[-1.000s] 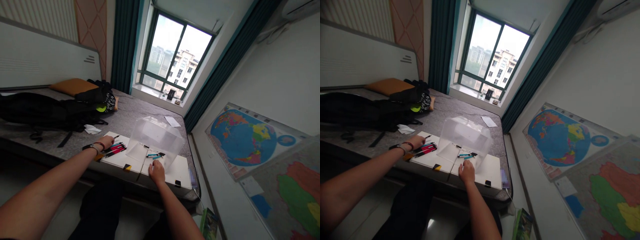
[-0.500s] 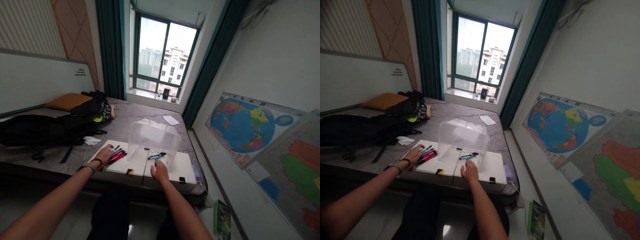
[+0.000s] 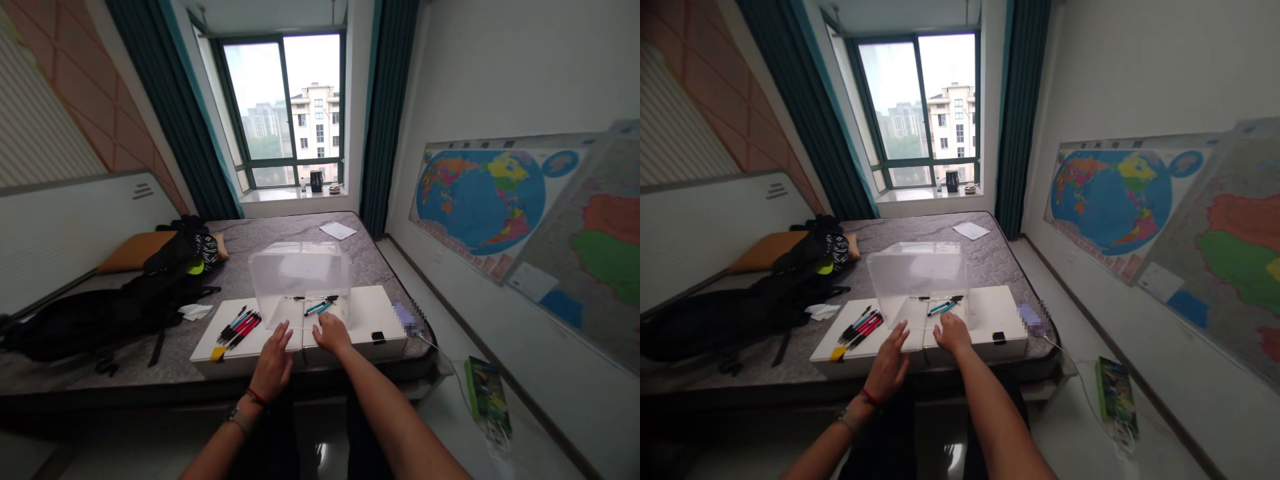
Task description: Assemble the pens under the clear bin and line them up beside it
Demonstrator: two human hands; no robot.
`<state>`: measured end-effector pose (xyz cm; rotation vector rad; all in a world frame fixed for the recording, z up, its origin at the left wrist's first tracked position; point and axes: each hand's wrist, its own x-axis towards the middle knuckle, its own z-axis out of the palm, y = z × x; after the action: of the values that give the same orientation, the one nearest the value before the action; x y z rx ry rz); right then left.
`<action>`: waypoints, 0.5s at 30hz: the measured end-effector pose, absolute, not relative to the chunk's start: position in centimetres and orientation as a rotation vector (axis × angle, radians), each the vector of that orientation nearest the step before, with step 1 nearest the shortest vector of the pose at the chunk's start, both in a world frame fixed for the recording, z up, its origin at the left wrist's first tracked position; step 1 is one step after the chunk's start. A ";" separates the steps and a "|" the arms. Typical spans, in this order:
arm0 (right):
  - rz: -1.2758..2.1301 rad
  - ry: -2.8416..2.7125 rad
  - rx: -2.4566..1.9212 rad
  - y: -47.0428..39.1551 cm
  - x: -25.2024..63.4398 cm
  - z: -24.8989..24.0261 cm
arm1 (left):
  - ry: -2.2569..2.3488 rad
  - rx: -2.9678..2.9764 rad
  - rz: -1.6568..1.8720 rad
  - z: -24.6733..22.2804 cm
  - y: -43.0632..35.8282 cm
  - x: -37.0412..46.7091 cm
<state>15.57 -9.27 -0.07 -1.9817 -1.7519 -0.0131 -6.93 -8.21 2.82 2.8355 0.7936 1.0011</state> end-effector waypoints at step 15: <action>0.429 -1.531 -1.561 -9.0 16.2 2.6 | 0.962 3.136 0.367 4.1 -7.4 -3.5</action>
<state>16.23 -9.05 2.63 -1.5609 -1.5306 0.4290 -3.49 -7.39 4.07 3.1358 0.9618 0.3673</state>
